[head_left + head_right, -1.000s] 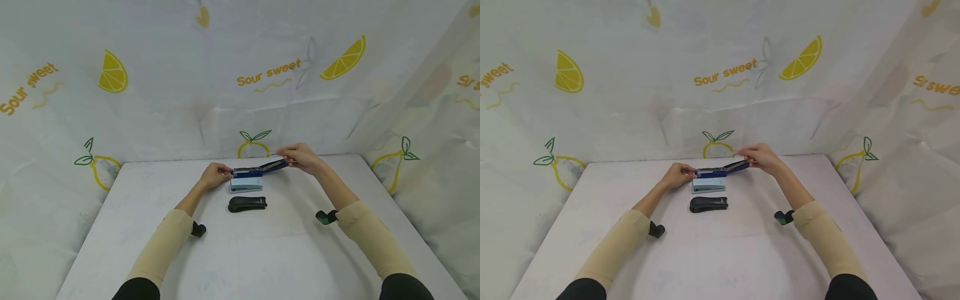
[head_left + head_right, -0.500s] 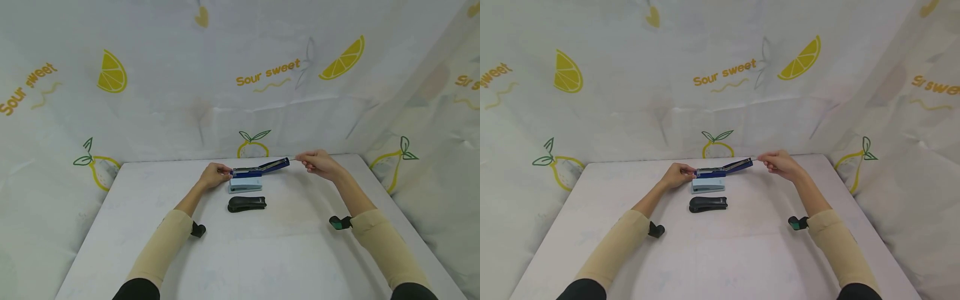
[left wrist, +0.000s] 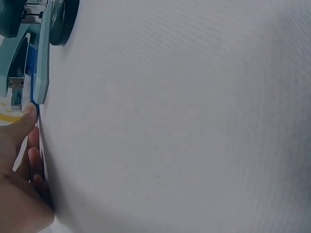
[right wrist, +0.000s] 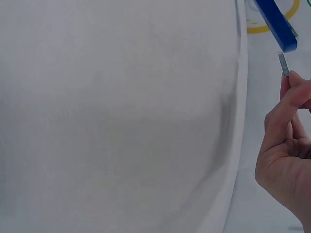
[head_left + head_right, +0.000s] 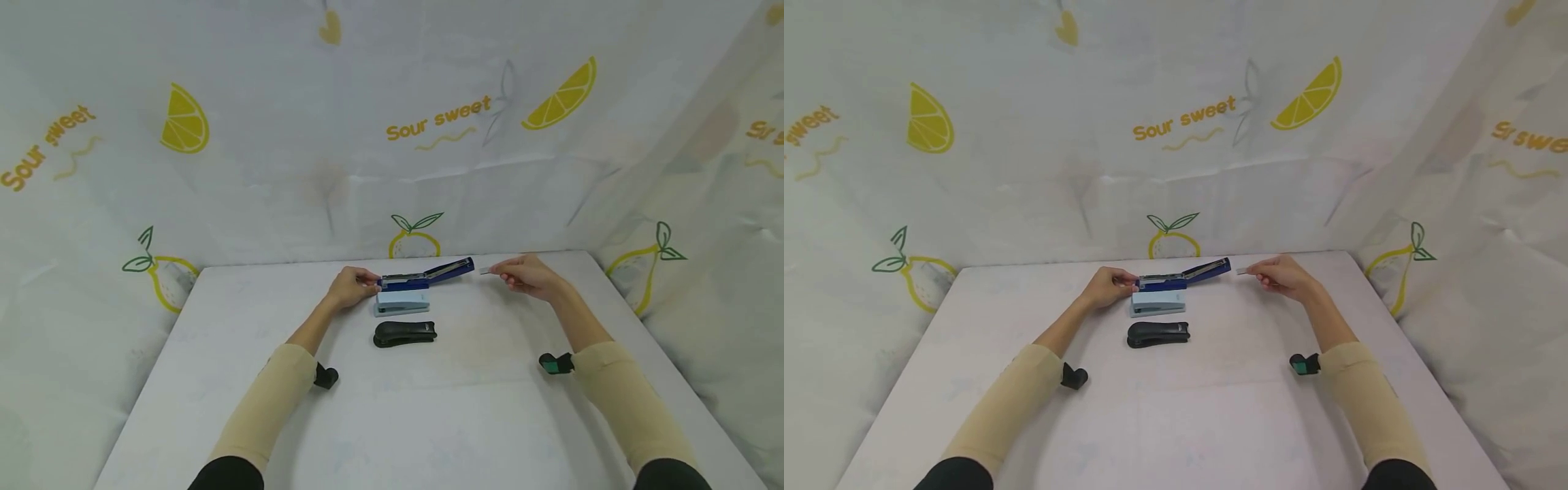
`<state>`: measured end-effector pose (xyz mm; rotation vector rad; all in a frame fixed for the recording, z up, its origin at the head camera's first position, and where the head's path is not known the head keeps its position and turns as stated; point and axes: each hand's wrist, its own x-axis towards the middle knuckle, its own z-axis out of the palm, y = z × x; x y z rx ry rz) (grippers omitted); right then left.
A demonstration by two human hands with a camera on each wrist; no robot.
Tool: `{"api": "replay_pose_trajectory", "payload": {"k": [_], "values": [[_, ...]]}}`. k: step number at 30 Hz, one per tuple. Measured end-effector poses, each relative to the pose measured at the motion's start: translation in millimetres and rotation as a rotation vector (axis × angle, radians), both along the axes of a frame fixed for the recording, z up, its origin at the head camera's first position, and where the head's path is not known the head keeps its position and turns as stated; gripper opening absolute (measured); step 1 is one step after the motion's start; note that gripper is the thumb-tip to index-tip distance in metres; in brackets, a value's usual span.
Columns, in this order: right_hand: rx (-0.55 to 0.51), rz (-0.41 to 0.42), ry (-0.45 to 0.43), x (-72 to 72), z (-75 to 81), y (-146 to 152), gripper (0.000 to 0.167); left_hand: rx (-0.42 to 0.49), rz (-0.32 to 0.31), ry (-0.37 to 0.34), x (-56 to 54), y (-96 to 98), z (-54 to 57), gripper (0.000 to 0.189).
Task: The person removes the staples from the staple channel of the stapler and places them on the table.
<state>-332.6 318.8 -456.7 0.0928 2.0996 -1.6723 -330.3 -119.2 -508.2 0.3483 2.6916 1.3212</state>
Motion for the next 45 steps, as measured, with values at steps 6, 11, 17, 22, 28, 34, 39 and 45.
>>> {"api": "replay_pose_trajectory", "payload": {"k": [6, 11, 17, 22, 28, 34, 39, 45], "values": [[0.047, 0.031, 0.012, -4.2, -7.8, -4.4, 0.05, -0.001, -0.006, 0.0, 1.2, 0.5, 0.4, 0.027], [0.054, 0.064, 0.002, -7.8, -11.6, -9.5, 0.051, 0.007, 0.001, 0.002, 1.6, -0.4, 0.5, 0.027], [0.067, 0.052, -0.047, -7.3, -17.2, -10.8, 0.05, 0.003, -0.003, -0.001, 2.5, -0.5, -1.1, 0.028], [0.151, 0.075, -0.005, -4.8, -17.7, -12.5, 0.046, 0.001, 0.0, -0.003, 3.3, 0.2, -0.2, 0.028], [0.173, 0.073, 0.012, -4.7, -16.0, -13.7, 0.041, 0.003, 0.004, 0.009, 2.9, -0.5, 0.2, 0.027], [0.219, 0.031, -0.013, -4.0, -12.6, -15.5, 0.042, 0.0, 0.004, 0.004, 2.9, -0.4, 0.5, 0.027], [0.234, 0.027, -0.028, -2.8, -9.6, -14.8, 0.042, -0.004, 0.008, 0.01, 2.6, 0.4, 1.4, 0.027], [0.23, 0.031, 0.001, -2.0, -9.6, -12.1, 0.049, -0.011, 0.008, 0.013, 4.1, 0.0, 1.1, 0.028]]}}
